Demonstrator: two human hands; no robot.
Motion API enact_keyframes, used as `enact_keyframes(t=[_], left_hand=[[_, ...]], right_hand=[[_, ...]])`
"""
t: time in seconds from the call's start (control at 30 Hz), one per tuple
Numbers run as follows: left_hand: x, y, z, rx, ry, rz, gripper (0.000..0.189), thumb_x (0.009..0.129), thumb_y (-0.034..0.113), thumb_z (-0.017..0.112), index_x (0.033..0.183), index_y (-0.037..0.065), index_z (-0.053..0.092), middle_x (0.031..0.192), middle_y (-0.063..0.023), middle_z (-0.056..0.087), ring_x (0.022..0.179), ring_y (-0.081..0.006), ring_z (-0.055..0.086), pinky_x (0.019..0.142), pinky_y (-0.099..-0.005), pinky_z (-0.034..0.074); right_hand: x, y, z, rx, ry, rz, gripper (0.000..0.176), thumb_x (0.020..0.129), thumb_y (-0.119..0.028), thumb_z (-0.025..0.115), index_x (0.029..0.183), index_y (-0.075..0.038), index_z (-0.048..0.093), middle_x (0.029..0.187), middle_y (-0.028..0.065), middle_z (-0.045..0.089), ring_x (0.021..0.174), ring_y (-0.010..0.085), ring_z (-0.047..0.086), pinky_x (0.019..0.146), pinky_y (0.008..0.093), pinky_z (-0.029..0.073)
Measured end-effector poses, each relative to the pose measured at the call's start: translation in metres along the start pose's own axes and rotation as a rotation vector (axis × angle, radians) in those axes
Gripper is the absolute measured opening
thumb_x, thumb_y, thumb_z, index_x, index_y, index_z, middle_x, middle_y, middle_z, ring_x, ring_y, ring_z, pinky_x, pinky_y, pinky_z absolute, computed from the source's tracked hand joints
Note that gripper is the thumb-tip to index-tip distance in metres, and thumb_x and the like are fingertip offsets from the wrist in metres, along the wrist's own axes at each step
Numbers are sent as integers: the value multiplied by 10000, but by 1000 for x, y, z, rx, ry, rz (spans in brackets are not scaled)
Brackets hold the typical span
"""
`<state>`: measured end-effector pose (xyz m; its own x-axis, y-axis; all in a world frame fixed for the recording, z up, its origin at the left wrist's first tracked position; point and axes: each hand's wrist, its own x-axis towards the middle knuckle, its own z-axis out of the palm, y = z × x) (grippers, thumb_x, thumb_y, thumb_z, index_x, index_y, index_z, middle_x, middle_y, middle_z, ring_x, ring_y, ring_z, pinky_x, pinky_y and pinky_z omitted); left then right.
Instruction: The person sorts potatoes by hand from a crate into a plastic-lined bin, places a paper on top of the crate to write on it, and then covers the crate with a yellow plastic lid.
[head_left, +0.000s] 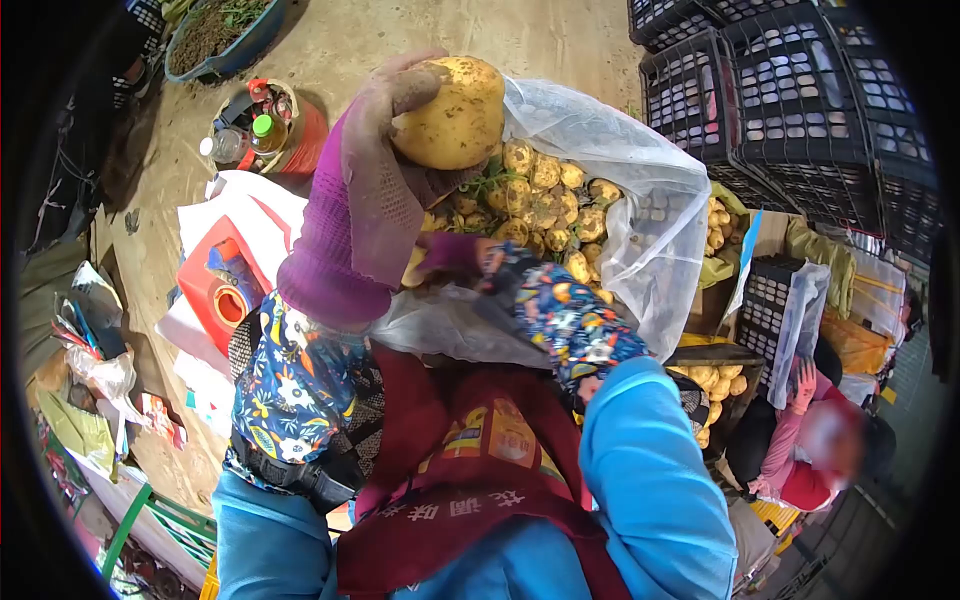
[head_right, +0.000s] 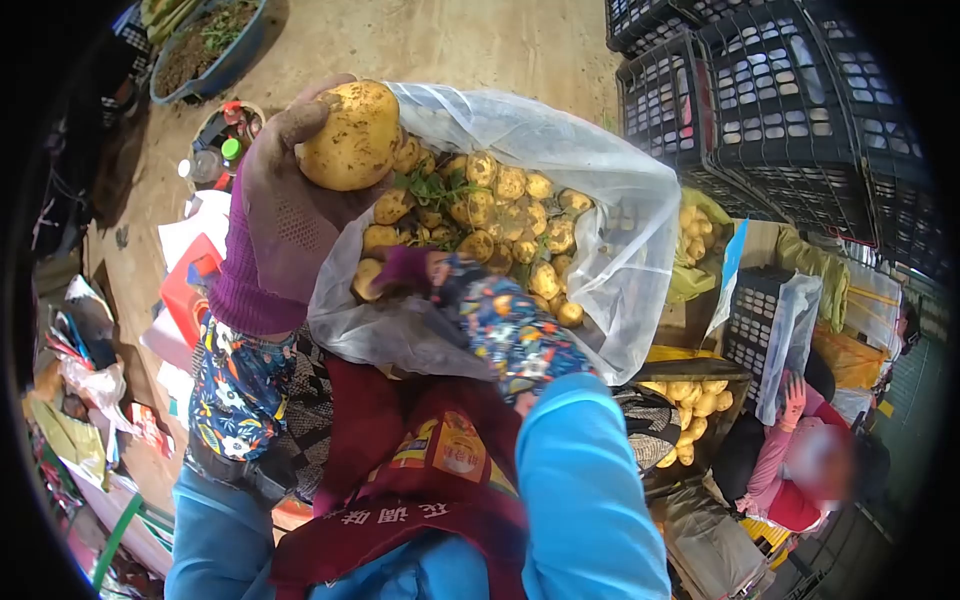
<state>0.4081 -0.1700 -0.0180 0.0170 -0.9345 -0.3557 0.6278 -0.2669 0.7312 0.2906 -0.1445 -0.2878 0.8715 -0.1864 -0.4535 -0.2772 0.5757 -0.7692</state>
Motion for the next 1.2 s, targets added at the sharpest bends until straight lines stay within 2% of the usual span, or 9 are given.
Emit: enact_keyframes(t=[0.13, 0.3, 0.4, 0.63, 0.87, 0.97, 1.03, 1.17, 1.2], left_hand=[[-3, 0, -7, -26, -22, 13, 497, 897, 290, 504, 1320, 30, 479, 1180, -127, 588, 1070, -256, 604, 864, -375, 500], [-2, 2, -8, -36, -23, -4, 499, 895, 298, 510, 1314, 27, 483, 1176, -140, 598, 1060, -267, 614, 850, -372, 510], [1, -2, -9, -46, 53, 27, 493, 886, 302, 526, 1301, 37, 495, 1179, -134, 599, 1063, -268, 614, 855, -371, 510], [3, 3, -7, -103, 45, 17, 484, 876, 309, 545, 1284, 51, 511, 1177, -122, 599, 1060, -266, 615, 846, -365, 518], [0, -2, -11, 12, 14, 50, 484, 886, 328, 537, 1286, 58, 511, 1176, -113, 596, 1072, -235, 602, 827, -351, 524], [-3, -1, -6, 20, 44, -65, 435, 914, 290, 504, 1282, 59, 515, 1183, -108, 592, 1080, -219, 596, 836, -359, 526], [-5, -3, -6, 97, 26, -90, 382, 941, 234, 462, 1273, 53, 519, 1191, -107, 586, 1082, -215, 594, 858, -363, 520], [-12, -32, -23, 797, -219, 247, 310, 990, 104, 356, 1235, 16, 524, 1203, -125, 570, 1106, -224, 577, 944, -320, 471], [-14, -36, -21, 862, -300, 257, 310, 993, 110, 355, 1234, 10, 523, 1203, -128, 570, 1111, -221, 571, 948, -310, 465]], right_hand=[[-87, -33, -11, 576, 129, 66, 470, 747, -89, 765, 1173, -75, 568, 1238, 105, 531, 1093, 273, 583, 888, 336, 520], [-113, 34, -77, 169, 281, -177, 374, 831, -71, 679, 1179, -46, 546, 1313, 118, 443, 1166, 270, 535, 918, 426, 520], [-115, -9, -55, 769, 368, -27, 448, 873, -77, 609, 1290, -98, 450, 1238, 115, 495, 1172, 278, 526, 946, 511, 486], [-101, -39, -26, 816, 515, -164, 334, 852, -39, 591, 1162, -118, 493, 1078, 81, 596, 985, 246, 623, 887, 427, 518], [-105, -40, -28, -521, 777, -502, 196, 938, -147, 538, 1107, -46, 535, 930, 107, 622, 932, 205, 633, 792, 328, 533], [-108, -51, -27, 95, 863, -577, 215, 960, -189, 506, 1134, -66, 531, 977, 107, 614, 904, 218, 642, 785, 339, 540], [-125, -109, 2, 1037, 663, -625, 243, 963, -212, 501, 1167, -81, 521, 1011, 106, 607, 903, 225, 642, 789, 353, 542], [-143, -116, 11, 701, 632, -662, 410, 902, -93, 522, 1299, -100, 422, 1112, 138, 579, 1009, 248, 598, 885, 436, 518], [-145, -120, 19, 581, 685, -738, 415, 847, -49, 566, 1248, -37, 462, 1085, 140, 596, 990, 230, 605, 897, 370, 505]])
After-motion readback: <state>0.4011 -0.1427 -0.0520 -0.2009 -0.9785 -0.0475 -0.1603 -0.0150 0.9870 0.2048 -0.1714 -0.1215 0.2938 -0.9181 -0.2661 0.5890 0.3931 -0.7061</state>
